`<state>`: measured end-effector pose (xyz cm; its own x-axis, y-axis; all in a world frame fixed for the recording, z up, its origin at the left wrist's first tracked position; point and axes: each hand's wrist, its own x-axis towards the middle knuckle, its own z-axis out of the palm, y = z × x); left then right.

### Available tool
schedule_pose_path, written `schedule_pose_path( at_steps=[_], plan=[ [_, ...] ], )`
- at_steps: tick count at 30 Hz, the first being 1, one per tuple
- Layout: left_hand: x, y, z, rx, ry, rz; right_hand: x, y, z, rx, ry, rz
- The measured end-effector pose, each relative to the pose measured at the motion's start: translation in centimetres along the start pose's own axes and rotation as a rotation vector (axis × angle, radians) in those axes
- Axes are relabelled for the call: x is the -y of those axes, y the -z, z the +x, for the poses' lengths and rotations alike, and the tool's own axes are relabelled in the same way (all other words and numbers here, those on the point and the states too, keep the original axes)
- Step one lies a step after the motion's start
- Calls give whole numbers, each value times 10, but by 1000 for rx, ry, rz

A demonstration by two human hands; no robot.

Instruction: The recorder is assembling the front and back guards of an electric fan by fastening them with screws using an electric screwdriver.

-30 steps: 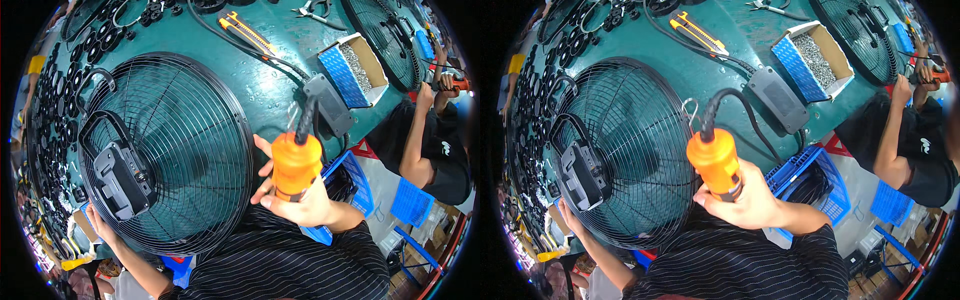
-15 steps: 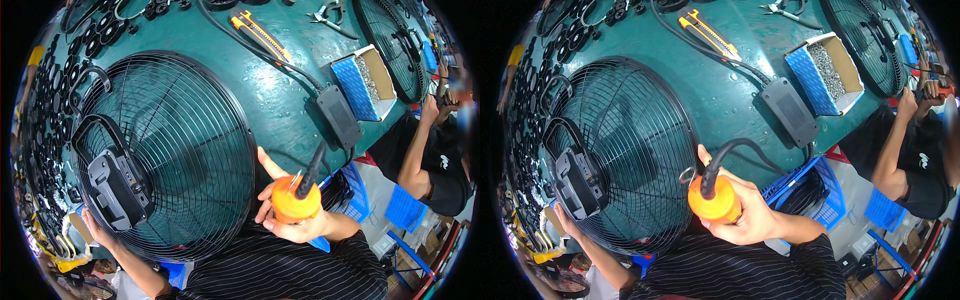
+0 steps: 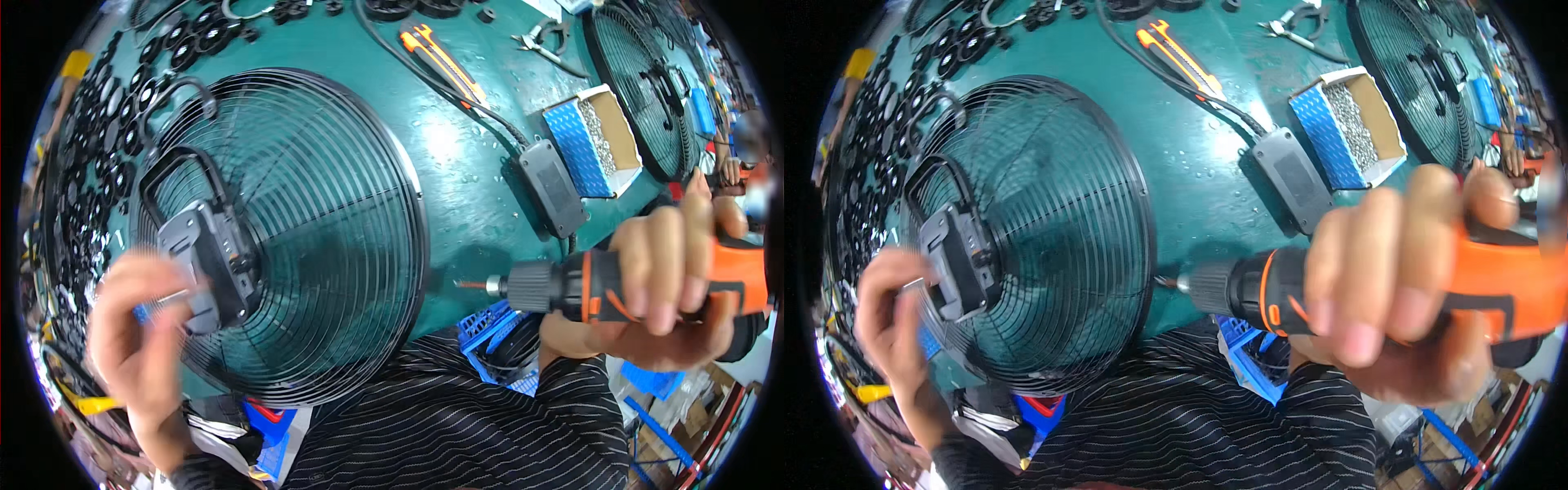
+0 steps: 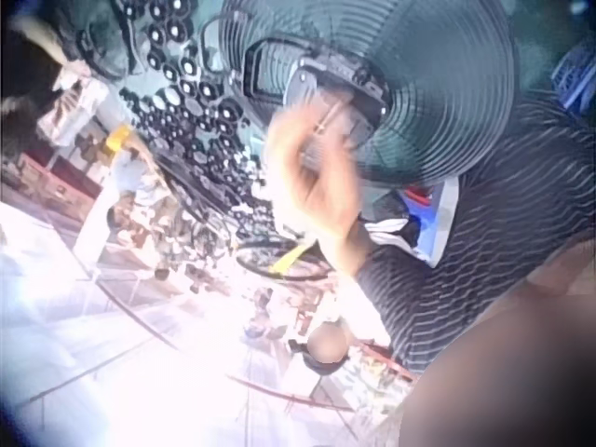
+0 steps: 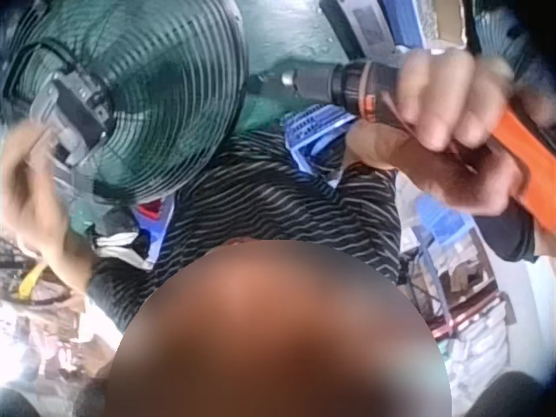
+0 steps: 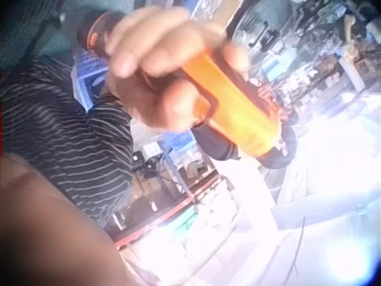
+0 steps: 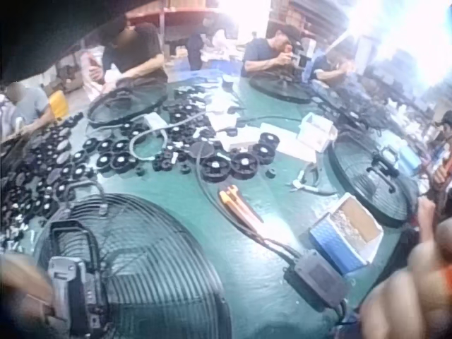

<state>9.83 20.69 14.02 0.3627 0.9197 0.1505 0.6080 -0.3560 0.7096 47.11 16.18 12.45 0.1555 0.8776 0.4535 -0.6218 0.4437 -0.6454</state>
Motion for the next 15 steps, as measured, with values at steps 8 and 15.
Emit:
schedule_pose_path(
  at_steps=[8,15],
  plan=[
    [-42,-91,85,526,-222,-302,-11,-34,21,17,185,23],
    [-36,-99,86,532,-229,-335,-17,-23,18,9,228,29]
  ],
)
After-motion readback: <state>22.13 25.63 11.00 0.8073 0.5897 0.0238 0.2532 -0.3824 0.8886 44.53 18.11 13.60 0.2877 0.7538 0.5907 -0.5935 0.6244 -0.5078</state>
